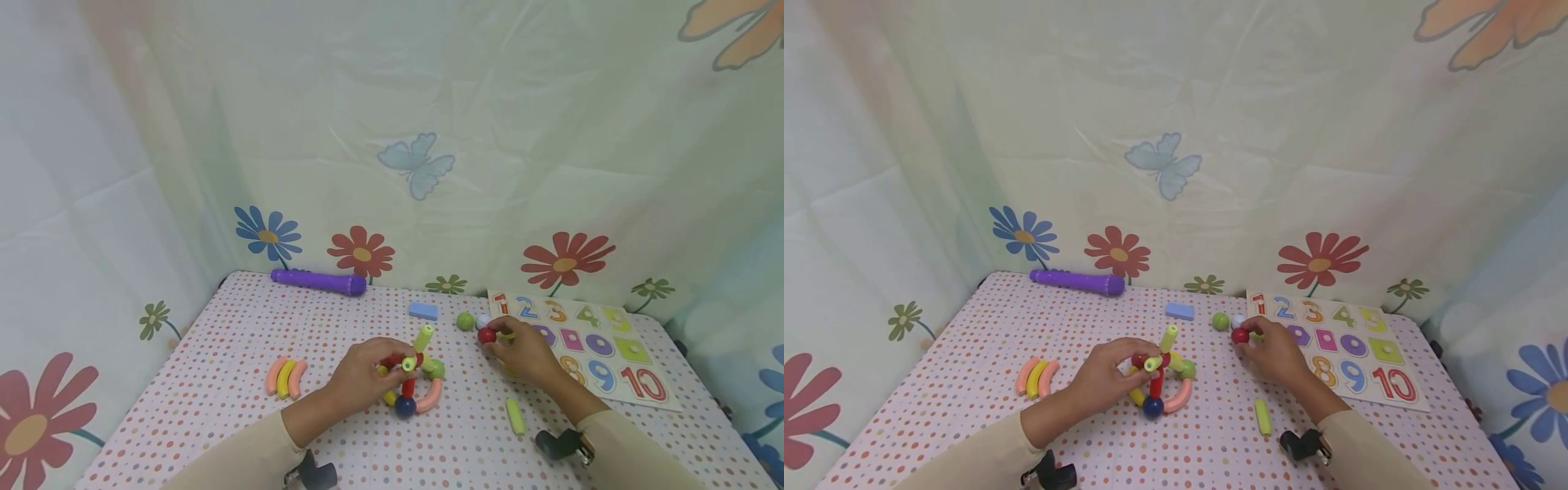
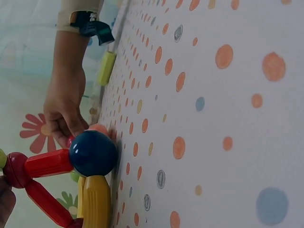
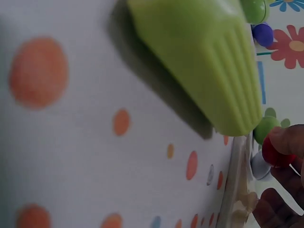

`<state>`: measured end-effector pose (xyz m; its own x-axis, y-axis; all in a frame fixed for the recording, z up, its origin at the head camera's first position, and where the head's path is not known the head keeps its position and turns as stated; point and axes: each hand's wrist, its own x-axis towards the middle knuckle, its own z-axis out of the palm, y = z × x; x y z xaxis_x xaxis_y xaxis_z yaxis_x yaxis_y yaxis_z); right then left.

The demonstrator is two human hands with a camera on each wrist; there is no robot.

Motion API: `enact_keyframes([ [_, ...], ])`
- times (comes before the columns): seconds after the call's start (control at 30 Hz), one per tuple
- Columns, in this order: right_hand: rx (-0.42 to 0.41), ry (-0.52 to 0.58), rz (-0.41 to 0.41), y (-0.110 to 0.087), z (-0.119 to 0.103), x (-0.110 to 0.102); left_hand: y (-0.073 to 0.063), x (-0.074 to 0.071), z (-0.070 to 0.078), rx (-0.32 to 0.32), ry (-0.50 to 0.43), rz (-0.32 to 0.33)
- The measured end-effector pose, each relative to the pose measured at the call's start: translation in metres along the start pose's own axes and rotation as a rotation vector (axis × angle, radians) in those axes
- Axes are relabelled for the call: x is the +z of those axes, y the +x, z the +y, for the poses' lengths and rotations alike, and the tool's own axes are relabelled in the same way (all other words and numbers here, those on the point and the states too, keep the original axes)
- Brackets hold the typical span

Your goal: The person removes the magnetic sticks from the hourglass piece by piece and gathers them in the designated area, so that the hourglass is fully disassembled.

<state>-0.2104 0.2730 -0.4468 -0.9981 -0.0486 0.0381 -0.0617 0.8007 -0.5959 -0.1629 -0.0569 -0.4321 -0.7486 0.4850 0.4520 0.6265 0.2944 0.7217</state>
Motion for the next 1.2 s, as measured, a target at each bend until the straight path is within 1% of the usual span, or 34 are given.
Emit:
enact_keyframes([
  [0.17,-0.007,-0.03,-0.009,0.007,0.004,0.005,0.0,0.0,0.0,-0.01,0.01,0.002],
  [0.27,-0.005,-0.028,-0.027,0.009,0.006,0.006,0.0,0.001,-0.001,-0.009,0.008,0.005],
  [0.43,0.01,-0.028,-0.049,0.009,0.004,0.006,0.001,0.002,0.0,-0.007,-0.002,0.01],
  [0.5,0.013,-0.028,-0.049,0.008,0.003,0.006,0.001,0.002,0.0,-0.012,-0.007,0.01],
  [0.57,-0.003,-0.027,-0.036,0.007,0.0,0.004,0.001,0.002,0.001,-0.019,-0.007,0.012],
  [0.63,-0.04,-0.026,-0.006,0.005,-0.003,0.003,0.002,0.002,0.001,-0.017,-0.009,0.014],
  [0.73,-0.126,-0.013,0.058,0.001,-0.012,0.002,0.002,0.003,0.0,0.009,-0.01,0.022],
  [0.83,-0.215,0.021,0.115,-0.007,-0.029,0.005,0.002,0.004,0.0,0.029,-0.009,0.025],
  [0.93,-0.297,0.071,0.139,-0.018,-0.05,0.01,0.003,0.005,0.0,0.025,-0.001,0.021],
  [1.0,-0.356,0.107,0.133,-0.024,-0.063,0.014,0.003,0.005,0.0,0.012,0.007,0.015],
  [1.1,-0.434,0.167,0.099,-0.033,-0.08,0.021,0.005,0.005,-0.002,-0.016,0.029,0.011],
  [1.2,-0.448,0.21,0.053,-0.04,-0.091,0.027,0.006,0.006,-0.003,-0.034,0.05,0.013],
])
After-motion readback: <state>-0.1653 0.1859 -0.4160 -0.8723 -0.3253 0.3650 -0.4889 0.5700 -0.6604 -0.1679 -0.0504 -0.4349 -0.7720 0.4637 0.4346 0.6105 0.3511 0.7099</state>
